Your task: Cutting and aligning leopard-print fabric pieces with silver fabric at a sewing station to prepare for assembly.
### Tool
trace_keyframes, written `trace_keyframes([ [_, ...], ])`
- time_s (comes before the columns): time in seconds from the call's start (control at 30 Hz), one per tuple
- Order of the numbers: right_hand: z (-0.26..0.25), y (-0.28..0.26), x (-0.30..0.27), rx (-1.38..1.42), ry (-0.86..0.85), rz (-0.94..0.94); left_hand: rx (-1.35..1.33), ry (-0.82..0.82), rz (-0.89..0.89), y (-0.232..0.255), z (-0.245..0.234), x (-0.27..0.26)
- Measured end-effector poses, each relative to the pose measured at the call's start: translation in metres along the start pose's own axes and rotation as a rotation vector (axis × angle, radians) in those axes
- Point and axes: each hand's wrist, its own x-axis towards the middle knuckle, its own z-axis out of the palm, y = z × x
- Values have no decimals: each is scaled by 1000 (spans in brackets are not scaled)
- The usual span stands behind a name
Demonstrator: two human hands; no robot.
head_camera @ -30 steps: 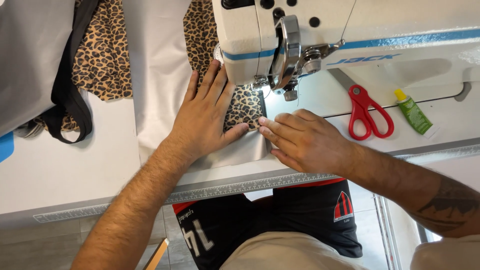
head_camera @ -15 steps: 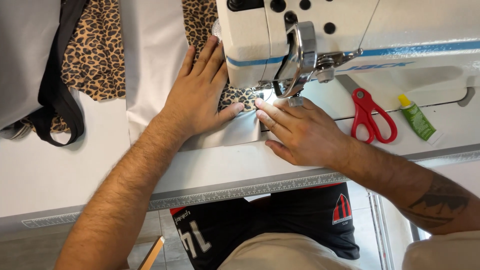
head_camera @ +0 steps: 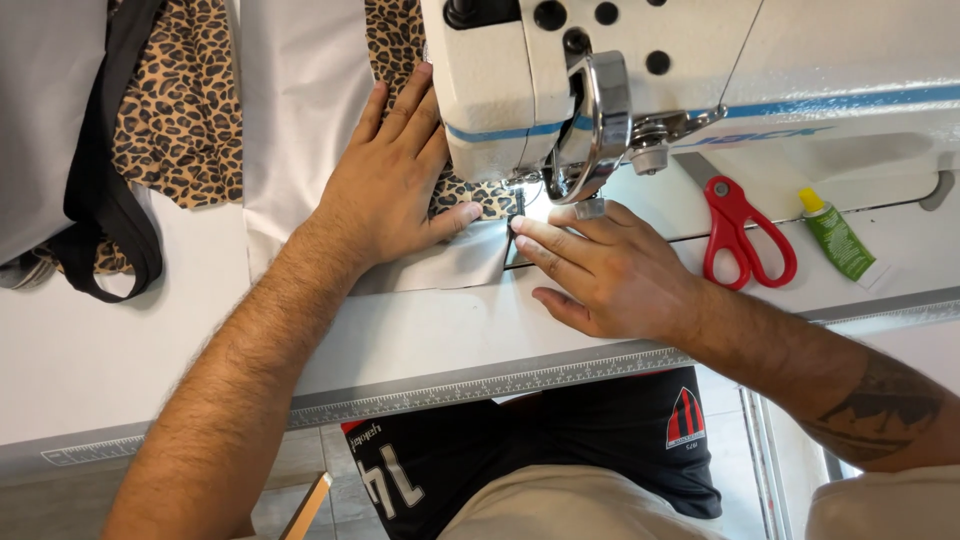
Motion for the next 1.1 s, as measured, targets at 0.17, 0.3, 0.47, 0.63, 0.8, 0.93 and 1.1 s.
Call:
trace_keyframes([
  [0.17,4,-1,-4,-15,-47,42,-15,-7,-5,-3,0,3],
  [0.3,2,-2,0,8,-71,74,-2,7,18,-13,5,7],
  [0.47,1,-2,-2,23,-26,32,-16,26,48,-25,9,14],
  [0.63,1,-1,-3,72,38,-12,-22,21,43,-26,8,16],
  [0.8,4,0,-4,77,38,-12,-8,21,43,-29,10,16],
  [0.93,3,1,-3,91,66,-15,-19,35,47,-27,9,17],
  [1.1,-4,-1,11,168,109,-25,-96,20,-5,-48,-10,27],
])
